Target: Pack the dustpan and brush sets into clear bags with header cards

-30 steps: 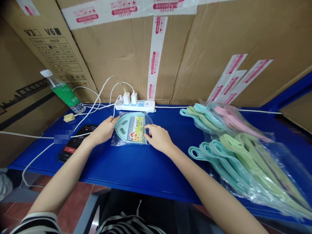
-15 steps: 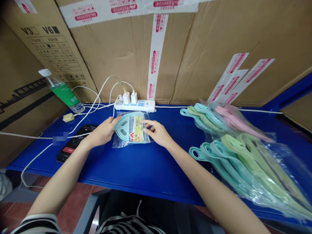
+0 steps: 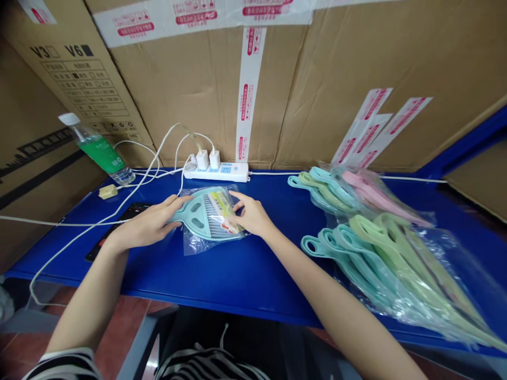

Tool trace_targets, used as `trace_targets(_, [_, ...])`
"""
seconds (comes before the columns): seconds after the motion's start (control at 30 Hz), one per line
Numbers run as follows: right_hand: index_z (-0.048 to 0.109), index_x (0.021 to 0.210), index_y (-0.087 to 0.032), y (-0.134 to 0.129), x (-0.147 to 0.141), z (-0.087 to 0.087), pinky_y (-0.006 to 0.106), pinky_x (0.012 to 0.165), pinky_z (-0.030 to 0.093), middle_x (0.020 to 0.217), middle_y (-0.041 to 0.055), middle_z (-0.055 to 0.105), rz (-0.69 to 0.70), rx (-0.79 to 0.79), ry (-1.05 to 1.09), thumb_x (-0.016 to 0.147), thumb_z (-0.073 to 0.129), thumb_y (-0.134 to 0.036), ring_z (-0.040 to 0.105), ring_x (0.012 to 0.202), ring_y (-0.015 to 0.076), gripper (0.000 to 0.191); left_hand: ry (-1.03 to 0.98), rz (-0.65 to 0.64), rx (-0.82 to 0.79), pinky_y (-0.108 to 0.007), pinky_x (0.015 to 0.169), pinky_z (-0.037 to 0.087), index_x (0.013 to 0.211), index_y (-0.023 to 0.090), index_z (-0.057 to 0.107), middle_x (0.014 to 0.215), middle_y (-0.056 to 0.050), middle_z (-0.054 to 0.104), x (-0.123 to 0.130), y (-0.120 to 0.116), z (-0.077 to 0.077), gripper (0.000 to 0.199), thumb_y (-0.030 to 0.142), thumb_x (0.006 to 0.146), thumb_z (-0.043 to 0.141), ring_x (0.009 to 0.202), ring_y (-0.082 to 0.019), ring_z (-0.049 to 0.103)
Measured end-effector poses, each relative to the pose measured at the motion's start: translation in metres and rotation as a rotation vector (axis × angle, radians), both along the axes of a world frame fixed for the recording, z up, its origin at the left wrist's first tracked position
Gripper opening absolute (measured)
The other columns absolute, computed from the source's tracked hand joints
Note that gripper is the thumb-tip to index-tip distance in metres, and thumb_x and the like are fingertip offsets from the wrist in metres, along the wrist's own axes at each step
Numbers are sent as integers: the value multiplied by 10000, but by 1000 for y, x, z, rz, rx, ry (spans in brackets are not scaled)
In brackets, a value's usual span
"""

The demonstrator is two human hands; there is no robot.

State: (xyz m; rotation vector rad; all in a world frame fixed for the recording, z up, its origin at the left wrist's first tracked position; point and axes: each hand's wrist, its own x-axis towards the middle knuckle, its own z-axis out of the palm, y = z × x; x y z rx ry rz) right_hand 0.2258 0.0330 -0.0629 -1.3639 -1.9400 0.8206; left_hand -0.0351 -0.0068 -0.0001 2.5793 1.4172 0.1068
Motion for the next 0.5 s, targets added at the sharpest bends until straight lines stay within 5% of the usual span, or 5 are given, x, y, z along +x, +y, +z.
trace_targets(0.33, [704,1089,-180,-3,-9,2,257,609,542,705,-23,674,31,25,27,665,620,-18,630,581,123,461,-90,134,63,-393,894,520,1466,237,284,1278,-120,536,-7,-47,-11,556,200,928,419,1089,-264,620])
trace_targets(0.5, [722,1027,-214,21,6,8,327,693,556,763,10,701,1,111,-4,721,621,-30,647,641,160,372,-180,95,55,-362,924,520,1440,256,315,1263,-90,564,-21,-66,-12,505,226,946,416,1132,-235,610])
